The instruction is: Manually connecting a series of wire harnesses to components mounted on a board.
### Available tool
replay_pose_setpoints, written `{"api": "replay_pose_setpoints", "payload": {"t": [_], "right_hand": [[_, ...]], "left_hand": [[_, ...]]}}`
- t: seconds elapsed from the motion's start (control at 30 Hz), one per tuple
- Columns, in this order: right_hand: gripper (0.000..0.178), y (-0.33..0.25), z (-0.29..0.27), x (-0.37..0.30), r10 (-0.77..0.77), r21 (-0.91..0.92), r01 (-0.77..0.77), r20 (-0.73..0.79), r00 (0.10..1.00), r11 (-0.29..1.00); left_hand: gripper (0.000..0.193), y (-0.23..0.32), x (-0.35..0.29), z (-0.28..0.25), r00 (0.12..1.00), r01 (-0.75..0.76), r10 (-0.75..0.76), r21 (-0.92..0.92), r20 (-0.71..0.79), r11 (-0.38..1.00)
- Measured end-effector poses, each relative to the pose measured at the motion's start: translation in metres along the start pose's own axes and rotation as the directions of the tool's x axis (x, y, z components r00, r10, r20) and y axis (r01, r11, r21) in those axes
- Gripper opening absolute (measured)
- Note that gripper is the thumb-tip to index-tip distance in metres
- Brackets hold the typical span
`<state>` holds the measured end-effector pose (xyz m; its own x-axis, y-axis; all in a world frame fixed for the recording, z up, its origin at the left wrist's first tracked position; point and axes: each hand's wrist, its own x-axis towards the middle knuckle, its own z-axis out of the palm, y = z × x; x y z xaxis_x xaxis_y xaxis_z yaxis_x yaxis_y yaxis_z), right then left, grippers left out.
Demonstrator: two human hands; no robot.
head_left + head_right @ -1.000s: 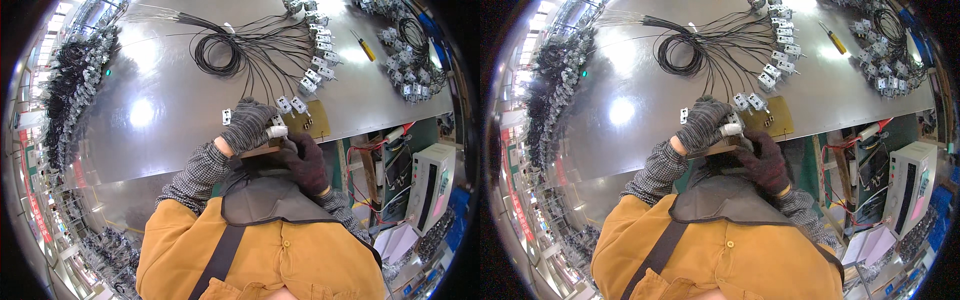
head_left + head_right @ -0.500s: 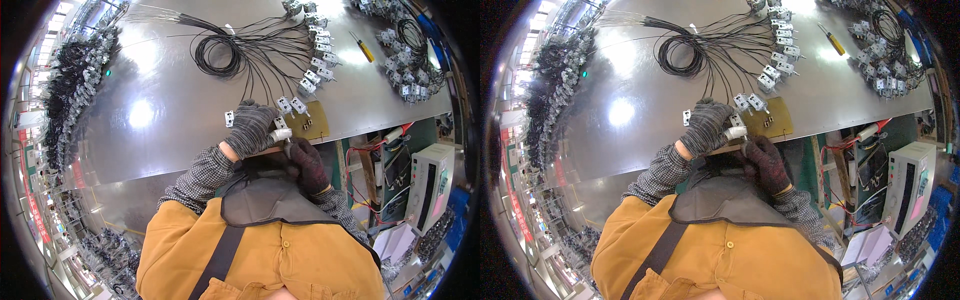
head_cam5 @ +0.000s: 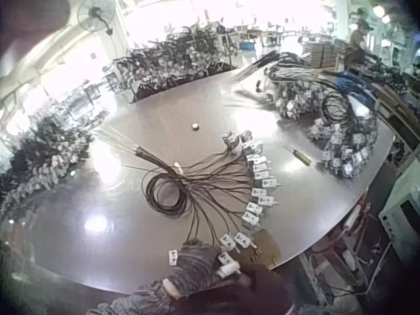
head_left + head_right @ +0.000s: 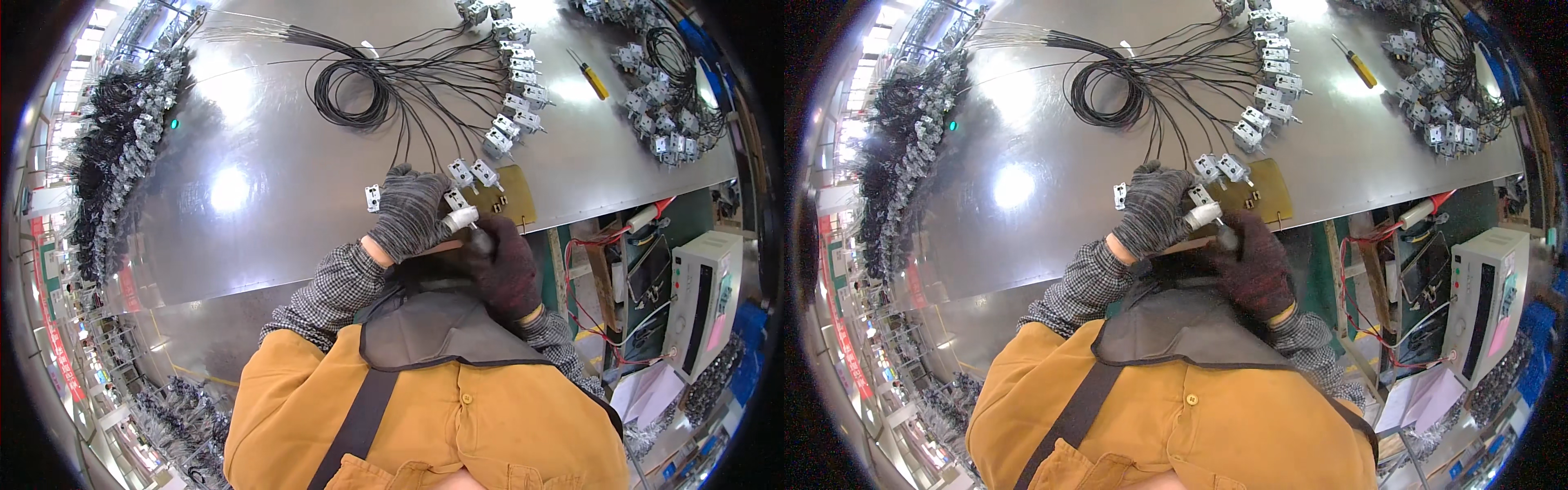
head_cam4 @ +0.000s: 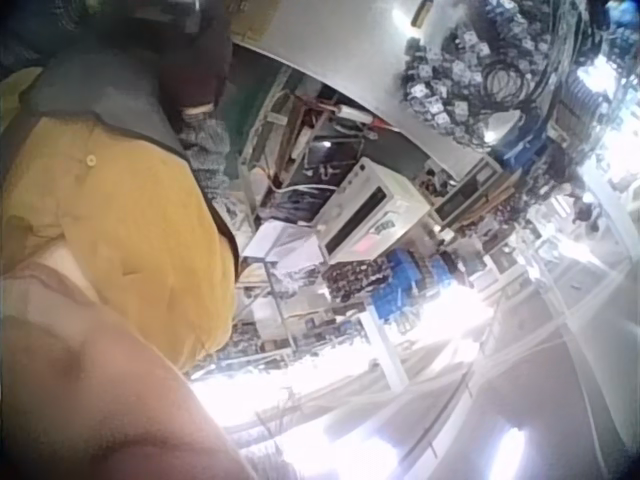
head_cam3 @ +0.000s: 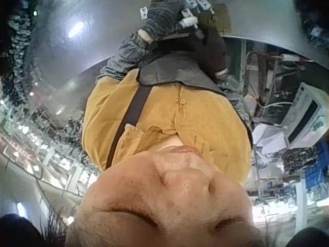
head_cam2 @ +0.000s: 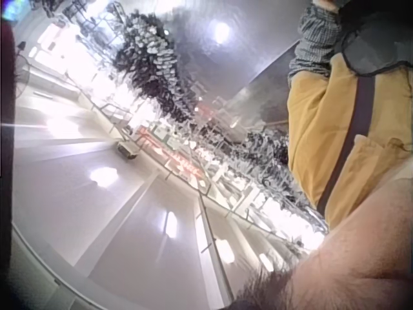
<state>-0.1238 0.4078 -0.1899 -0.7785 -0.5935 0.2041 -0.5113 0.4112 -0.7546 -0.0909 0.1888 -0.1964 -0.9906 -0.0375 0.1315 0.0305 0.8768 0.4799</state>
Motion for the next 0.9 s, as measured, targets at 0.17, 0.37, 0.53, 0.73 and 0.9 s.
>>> {"api": "replay_pose_setpoints", "payload": {"t": [0.17, 0.37, 0.53, 0.73, 0.9], "right_hand": [[0.023, 0.019, -0.003, -0.004, 0.083, 0.741, -0.242, 0.246, 0.966, 0.626], [0.040, 0.028, 0.014, -0.024, 0.327, 0.768, -0.510, 0.631, 0.703, -0.387], [0.045, -0.001, -0.007, -0.002, 0.379, 0.746, -0.664, 0.629, 0.679, -0.050], [0.041, 0.034, 0.005, 0.023, 0.391, 0.764, -0.520, 0.377, 0.840, 0.382], [0.033, 0.013, -0.015, 0.023, 0.310, 0.514, -0.321, 0.110, 0.944, 0.795]], "left_hand": [[0.054, 0.010, 0.002, -0.001, 0.980, 0.199, -0.187, -0.484, 0.074, 0.852], [0.074, -0.024, -0.016, -0.017, 0.994, 0.034, -0.079, -0.470, -0.076, 0.882], [0.082, -0.014, -0.025, -0.039, 0.988, -0.066, 0.085, -0.147, 0.126, 0.987], [0.055, -0.016, -0.018, -0.008, 0.992, -0.123, 0.120, -0.110, -0.028, 0.986], [0.048, -0.014, -0.017, -0.009, 0.995, -0.095, 0.091, -0.111, -0.040, 0.989]]}}
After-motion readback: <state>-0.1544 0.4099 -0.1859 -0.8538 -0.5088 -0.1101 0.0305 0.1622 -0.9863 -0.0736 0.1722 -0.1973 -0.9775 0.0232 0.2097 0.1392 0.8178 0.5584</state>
